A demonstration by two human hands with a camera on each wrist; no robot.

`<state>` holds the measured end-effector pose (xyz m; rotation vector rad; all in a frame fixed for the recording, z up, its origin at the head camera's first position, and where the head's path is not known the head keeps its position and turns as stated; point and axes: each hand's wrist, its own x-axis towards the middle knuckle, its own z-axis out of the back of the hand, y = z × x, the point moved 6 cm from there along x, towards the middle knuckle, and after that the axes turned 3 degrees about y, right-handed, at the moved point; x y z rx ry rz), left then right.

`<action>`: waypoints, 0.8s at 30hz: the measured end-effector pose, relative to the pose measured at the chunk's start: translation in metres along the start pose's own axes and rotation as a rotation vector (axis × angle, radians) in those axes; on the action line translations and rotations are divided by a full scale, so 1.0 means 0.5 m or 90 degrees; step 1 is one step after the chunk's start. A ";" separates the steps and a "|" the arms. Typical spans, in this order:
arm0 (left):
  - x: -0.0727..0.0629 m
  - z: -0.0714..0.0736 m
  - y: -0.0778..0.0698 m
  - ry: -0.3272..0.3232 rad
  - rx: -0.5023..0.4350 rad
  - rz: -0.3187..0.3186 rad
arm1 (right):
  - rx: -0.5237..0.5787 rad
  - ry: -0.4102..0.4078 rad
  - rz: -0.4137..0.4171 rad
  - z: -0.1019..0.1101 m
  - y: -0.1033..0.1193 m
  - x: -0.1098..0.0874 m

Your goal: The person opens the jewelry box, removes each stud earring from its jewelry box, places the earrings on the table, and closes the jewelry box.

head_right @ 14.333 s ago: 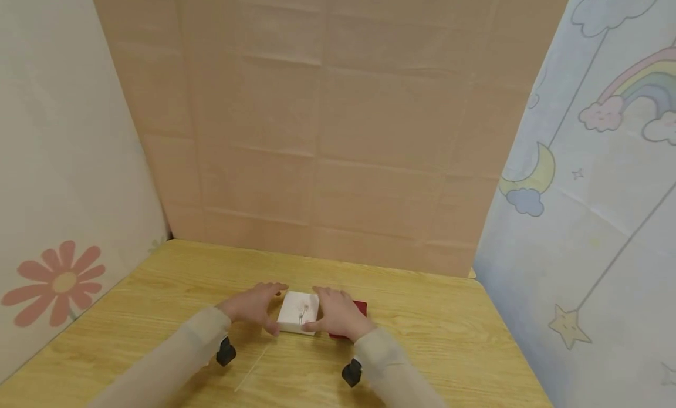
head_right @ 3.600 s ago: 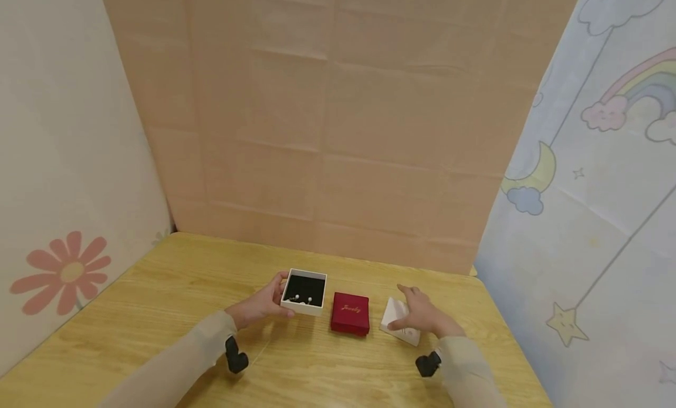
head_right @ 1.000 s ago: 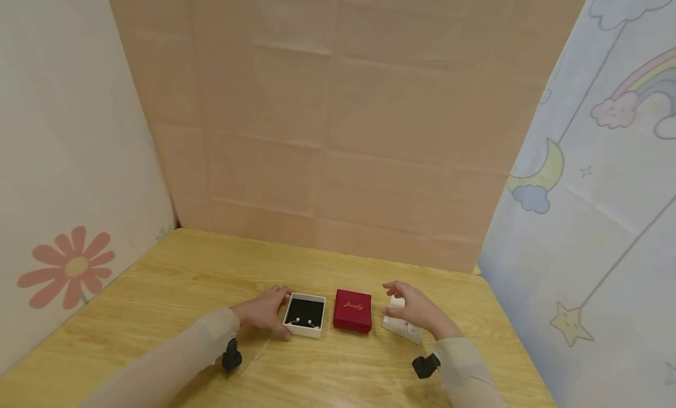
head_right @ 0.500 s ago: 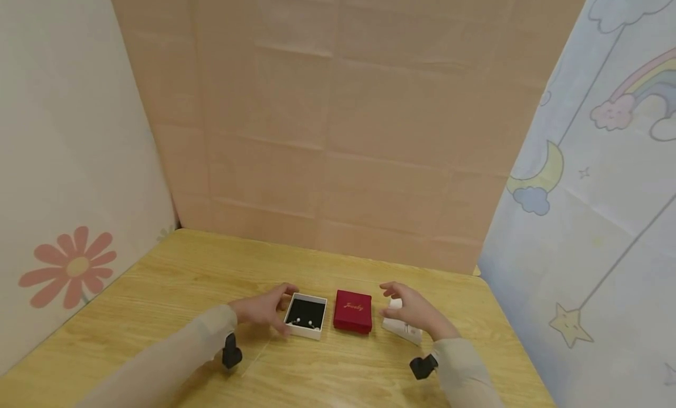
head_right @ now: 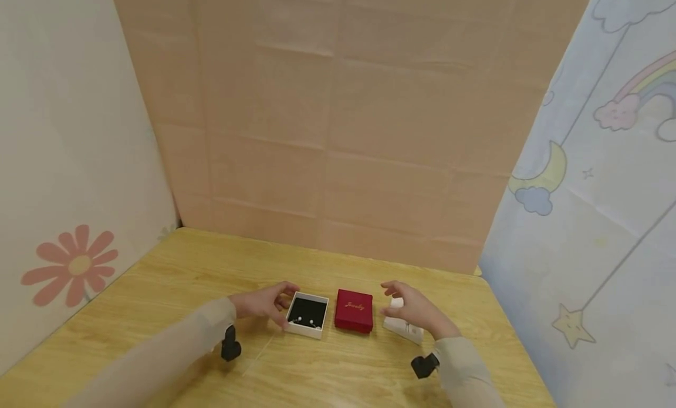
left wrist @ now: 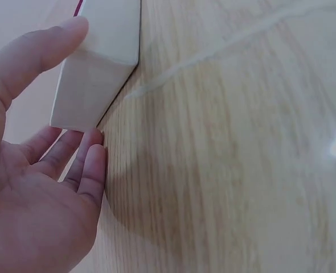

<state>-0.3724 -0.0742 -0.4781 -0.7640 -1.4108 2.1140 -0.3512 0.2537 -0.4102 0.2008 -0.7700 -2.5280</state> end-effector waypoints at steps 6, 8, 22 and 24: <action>0.002 0.000 -0.003 0.003 0.014 0.003 | -0.002 -0.002 0.000 0.000 -0.001 -0.001; 0.003 -0.001 -0.003 0.000 0.026 0.006 | -0.001 -0.003 -0.001 -0.001 -0.001 -0.001; 0.010 -0.004 0.004 -0.002 0.017 -0.007 | -0.003 -0.003 0.003 -0.001 0.008 -0.005; 0.009 -0.004 0.004 -0.002 0.017 -0.011 | -0.001 -0.006 -0.004 -0.002 0.011 -0.004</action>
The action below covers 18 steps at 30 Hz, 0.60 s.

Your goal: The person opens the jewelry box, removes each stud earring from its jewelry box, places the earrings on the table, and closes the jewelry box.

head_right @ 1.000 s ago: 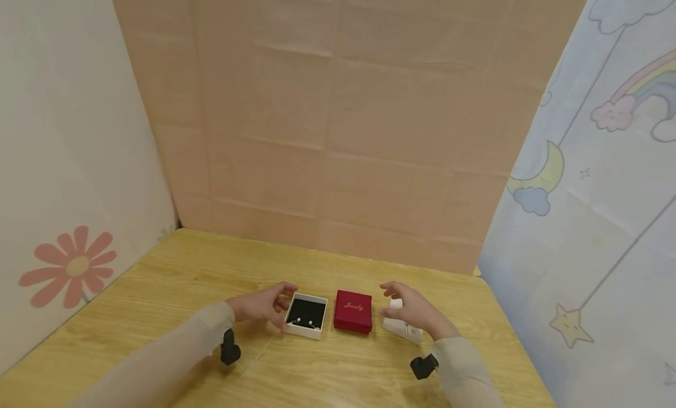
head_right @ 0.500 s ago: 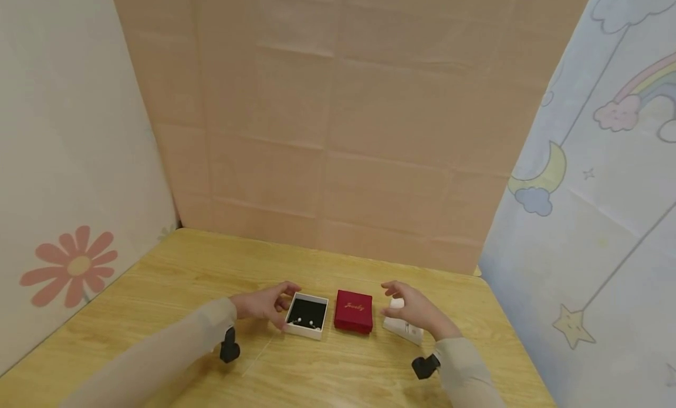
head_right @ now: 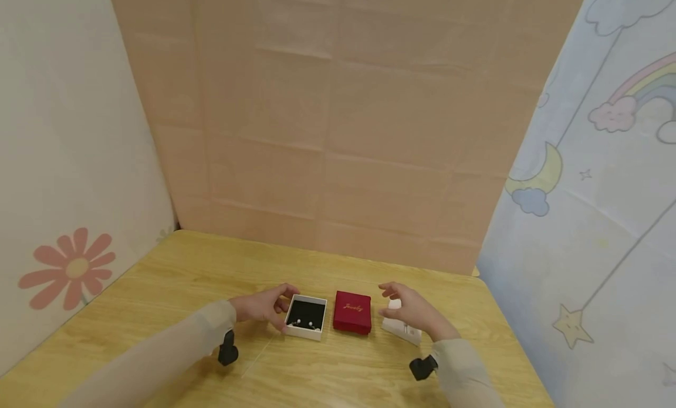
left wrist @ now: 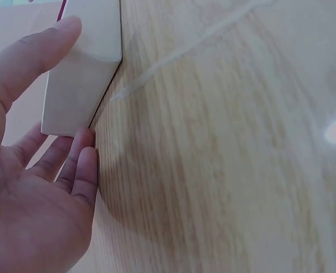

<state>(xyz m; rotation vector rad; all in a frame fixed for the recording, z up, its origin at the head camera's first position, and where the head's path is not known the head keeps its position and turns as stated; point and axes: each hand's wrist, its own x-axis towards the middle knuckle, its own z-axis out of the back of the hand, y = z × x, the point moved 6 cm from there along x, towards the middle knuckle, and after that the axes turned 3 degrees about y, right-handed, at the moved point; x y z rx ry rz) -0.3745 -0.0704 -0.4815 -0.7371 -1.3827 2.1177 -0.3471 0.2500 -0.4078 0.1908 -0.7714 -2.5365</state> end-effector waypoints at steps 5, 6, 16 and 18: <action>-0.002 0.001 -0.002 0.005 -0.003 -0.002 | 0.000 -0.003 0.005 -0.006 0.015 0.011; -0.002 0.001 -0.003 0.005 -0.001 -0.001 | 0.004 -0.005 0.006 -0.008 0.019 0.014; -0.001 0.001 -0.004 0.002 0.008 0.003 | 0.018 -0.018 0.027 -0.047 0.108 0.051; 0.001 0.001 -0.003 0.003 0.009 0.002 | 0.011 -0.015 0.032 -0.058 0.129 0.062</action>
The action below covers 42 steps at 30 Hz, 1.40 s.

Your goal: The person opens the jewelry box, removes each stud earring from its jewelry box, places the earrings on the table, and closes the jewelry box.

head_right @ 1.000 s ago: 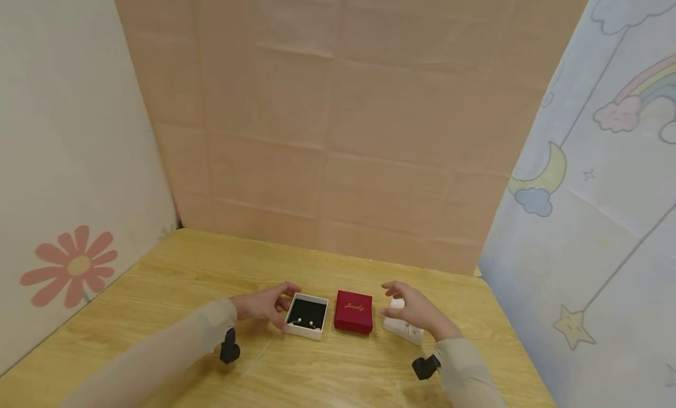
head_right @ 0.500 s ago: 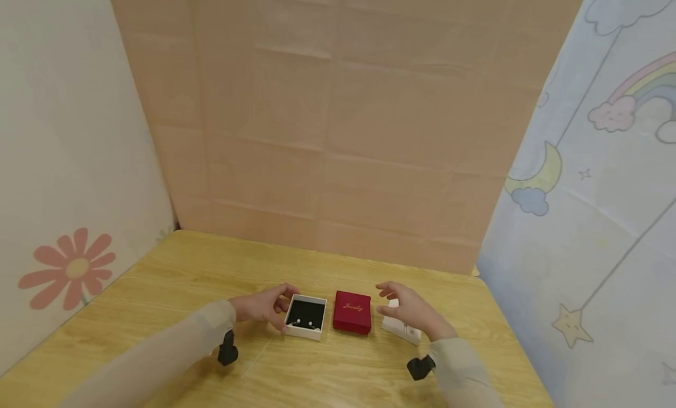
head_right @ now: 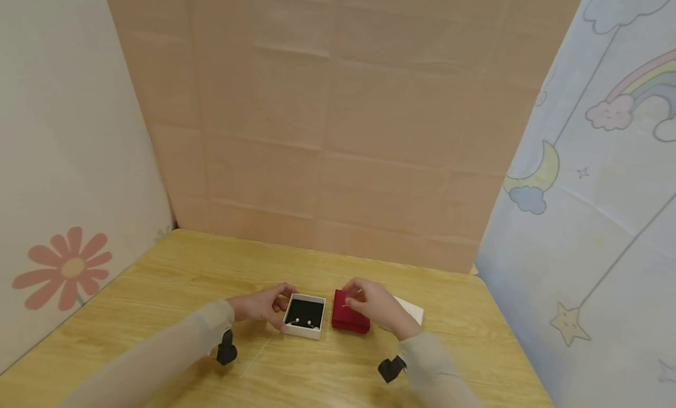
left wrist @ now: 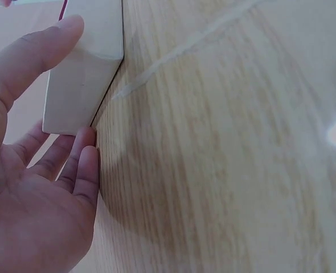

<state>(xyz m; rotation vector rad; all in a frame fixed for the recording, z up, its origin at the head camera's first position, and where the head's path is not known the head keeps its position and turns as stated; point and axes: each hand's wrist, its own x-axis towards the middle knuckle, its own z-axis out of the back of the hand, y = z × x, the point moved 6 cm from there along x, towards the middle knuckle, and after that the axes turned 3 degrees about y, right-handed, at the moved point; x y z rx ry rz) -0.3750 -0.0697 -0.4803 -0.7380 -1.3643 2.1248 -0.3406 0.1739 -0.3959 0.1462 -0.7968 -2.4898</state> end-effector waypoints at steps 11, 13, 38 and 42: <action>-0.002 -0.003 -0.003 0.004 0.000 -0.002 | -0.056 0.062 0.060 -0.080 0.092 0.064; -0.004 -0.003 -0.004 0.004 0.001 -0.003 | -0.069 0.073 0.062 -0.097 0.099 0.072; -0.007 -0.004 0.001 0.007 -0.006 -0.012 | -0.285 0.079 0.028 -0.175 0.091 0.098; -0.009 -0.005 -0.003 0.008 -0.008 -0.011 | -0.306 0.081 0.029 -0.179 0.092 0.100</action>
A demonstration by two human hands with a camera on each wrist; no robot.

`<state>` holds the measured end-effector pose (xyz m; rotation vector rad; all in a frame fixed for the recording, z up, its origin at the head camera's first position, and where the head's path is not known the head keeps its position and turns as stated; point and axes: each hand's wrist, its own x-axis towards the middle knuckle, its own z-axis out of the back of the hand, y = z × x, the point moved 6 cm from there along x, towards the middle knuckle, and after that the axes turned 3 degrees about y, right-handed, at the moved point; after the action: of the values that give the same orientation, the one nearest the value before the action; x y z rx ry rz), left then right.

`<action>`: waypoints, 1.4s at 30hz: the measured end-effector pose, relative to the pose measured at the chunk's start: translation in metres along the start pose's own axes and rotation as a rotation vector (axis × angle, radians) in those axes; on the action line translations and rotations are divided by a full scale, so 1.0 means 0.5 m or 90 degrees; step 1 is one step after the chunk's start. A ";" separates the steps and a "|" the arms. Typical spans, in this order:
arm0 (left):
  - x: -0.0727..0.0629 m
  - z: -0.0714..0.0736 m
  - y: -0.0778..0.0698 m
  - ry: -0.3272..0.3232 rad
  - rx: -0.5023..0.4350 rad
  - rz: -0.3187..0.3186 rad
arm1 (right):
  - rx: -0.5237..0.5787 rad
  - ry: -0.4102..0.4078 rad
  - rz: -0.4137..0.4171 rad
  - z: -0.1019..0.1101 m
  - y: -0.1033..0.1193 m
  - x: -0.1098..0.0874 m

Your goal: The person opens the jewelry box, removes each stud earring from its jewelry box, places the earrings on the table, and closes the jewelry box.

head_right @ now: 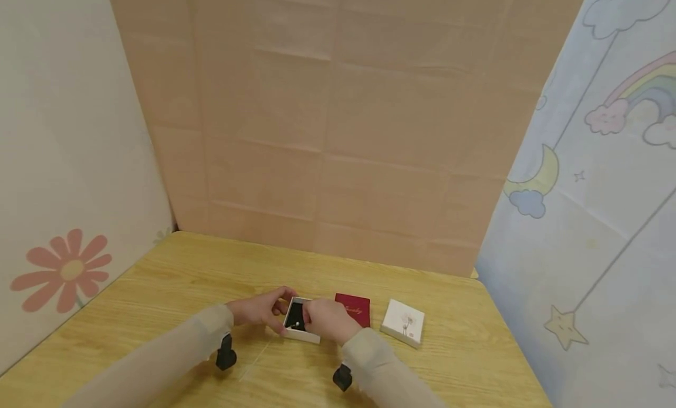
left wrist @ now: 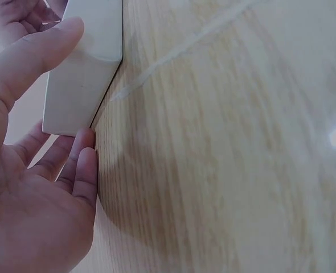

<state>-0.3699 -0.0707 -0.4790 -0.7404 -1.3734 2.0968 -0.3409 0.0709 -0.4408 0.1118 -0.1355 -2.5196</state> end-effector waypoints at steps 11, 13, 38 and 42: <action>-0.001 0.000 -0.001 0.003 0.006 0.001 | -0.006 0.024 -0.006 -0.002 -0.001 0.006; -0.001 0.000 0.000 0.005 0.005 -0.001 | -0.004 0.026 -0.006 -0.003 -0.001 0.006; 0.003 0.001 0.003 0.001 0.000 0.005 | 0.184 0.004 0.012 0.051 -0.013 -0.012; 0.003 0.001 0.005 0.001 -0.004 0.008 | 0.237 -0.018 0.017 0.066 -0.023 -0.020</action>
<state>-0.3718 -0.0708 -0.4814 -0.7545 -1.3787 2.1016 -0.3431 0.0881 -0.4089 0.2217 -0.6131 -2.4432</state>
